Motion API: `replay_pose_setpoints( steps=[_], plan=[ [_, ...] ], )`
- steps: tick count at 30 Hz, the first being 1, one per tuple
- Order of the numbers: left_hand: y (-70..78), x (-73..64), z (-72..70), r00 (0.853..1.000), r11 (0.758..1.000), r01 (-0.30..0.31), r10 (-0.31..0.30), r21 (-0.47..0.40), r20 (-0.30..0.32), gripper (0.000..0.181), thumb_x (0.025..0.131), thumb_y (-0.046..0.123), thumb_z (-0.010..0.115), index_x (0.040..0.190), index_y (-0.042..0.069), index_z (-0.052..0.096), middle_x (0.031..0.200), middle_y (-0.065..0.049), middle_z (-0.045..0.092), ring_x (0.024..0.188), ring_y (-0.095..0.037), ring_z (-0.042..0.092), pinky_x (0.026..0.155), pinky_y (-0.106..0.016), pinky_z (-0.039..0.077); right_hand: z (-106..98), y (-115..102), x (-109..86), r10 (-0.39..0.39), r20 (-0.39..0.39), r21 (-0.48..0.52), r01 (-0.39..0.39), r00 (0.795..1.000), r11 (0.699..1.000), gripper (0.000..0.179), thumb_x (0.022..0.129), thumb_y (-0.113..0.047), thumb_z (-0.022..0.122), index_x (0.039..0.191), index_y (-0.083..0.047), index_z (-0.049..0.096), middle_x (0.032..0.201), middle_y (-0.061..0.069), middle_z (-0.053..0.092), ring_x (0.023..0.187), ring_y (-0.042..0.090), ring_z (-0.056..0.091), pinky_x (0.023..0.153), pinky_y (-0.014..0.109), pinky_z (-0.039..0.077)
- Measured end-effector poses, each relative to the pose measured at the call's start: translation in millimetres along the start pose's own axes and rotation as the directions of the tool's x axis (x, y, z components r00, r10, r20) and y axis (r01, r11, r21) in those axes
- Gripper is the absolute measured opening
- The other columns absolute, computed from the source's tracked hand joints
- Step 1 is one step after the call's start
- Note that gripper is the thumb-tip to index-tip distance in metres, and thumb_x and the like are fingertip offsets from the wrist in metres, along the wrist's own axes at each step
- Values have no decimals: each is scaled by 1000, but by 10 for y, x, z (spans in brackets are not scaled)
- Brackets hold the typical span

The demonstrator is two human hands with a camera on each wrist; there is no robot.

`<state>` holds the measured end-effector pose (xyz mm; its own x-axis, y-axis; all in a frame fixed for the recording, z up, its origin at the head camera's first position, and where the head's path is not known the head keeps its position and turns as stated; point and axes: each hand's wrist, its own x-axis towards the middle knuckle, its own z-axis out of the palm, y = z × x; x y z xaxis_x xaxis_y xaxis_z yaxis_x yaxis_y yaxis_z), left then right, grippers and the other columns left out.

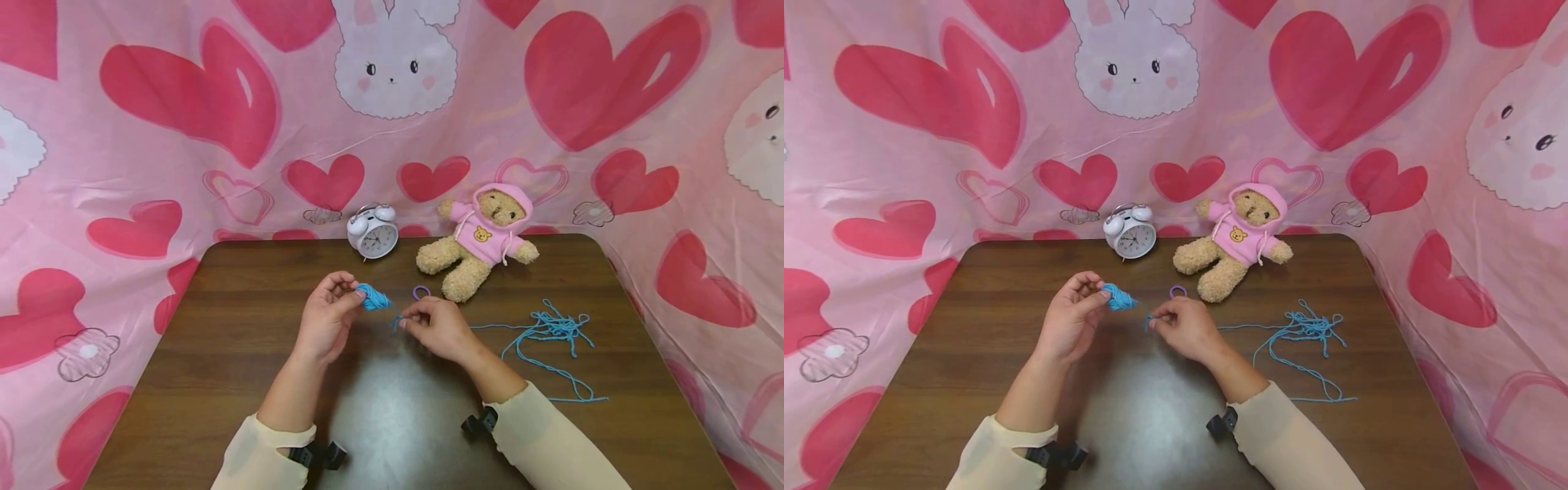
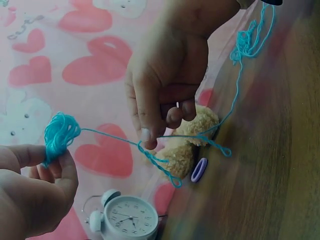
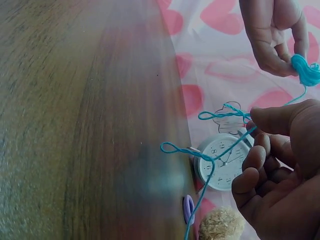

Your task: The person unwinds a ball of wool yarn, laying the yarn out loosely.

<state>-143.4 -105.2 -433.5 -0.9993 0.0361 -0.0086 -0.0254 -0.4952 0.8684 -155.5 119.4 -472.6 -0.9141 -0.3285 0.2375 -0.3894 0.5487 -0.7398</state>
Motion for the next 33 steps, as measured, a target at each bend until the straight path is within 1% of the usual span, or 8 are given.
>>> replay_pose_setpoints(
  steps=[7,11,17,24,31,33],
  plan=[
    [20,-2,-71,1000,1000,-10,10,-4,-23,27,93,-10,67,110,7,56,102,-4,57,95,-19,56,79,-26,54,-39,30,-44,22,-13,7,-22,1000,1000,5,89,-17,81,91,-12,79,79,-9,63,67,7,56,61,25,49],
    [47,-6,-154,999,1000,-4,5,20,-41,26,95,-10,65,112,7,54,104,-3,56,97,-18,56,82,-27,55,-103,68,-104,24,-20,5,-24,1000,1000,7,91,-18,80,92,-11,79,79,-11,63,67,6,56,61,25,48],
    [89,-10,-270,997,1000,-2,4,29,-76,27,96,-10,64,113,8,54,105,-3,55,96,-18,55,78,-24,54,-224,135,-188,34,-31,-14,-35,999,999,6,91,-19,80,93,-13,80,78,-12,62,67,6,55,61,25,48],
    [128,-14,-377,994,999,-18,22,37,-103,27,96,-9,65,114,9,54,104,-3,56,95,-17,56,77,-23,54,-378,216,-250,55,-52,-50,-58,997,997,3,92,-19,78,91,-16,80,80,-11,63,68,7,55,61,25,47],
    [171,-12,-479,990,999,-31,36,42,-133,27,97,-10,63,113,10,54,103,-2,56,95,-15,56,74,-23,52,-532,282,-292,31,-85,-97,-39,996,995,6,92,-20,79,90,-14,79,80,-10,64,70,7,55,62,24,47],
    [181,-12,-511,989,998,-34,40,43,-143,28,97,-11,62,113,10,54,103,-1,56,94,-15,56,73,-22,51,-576,302,-305,34,-90,-108,-44,995,993,6,92,-20,79,90,-14,79,80,-10,63,70,7,55,62,24,46]
  ],
)
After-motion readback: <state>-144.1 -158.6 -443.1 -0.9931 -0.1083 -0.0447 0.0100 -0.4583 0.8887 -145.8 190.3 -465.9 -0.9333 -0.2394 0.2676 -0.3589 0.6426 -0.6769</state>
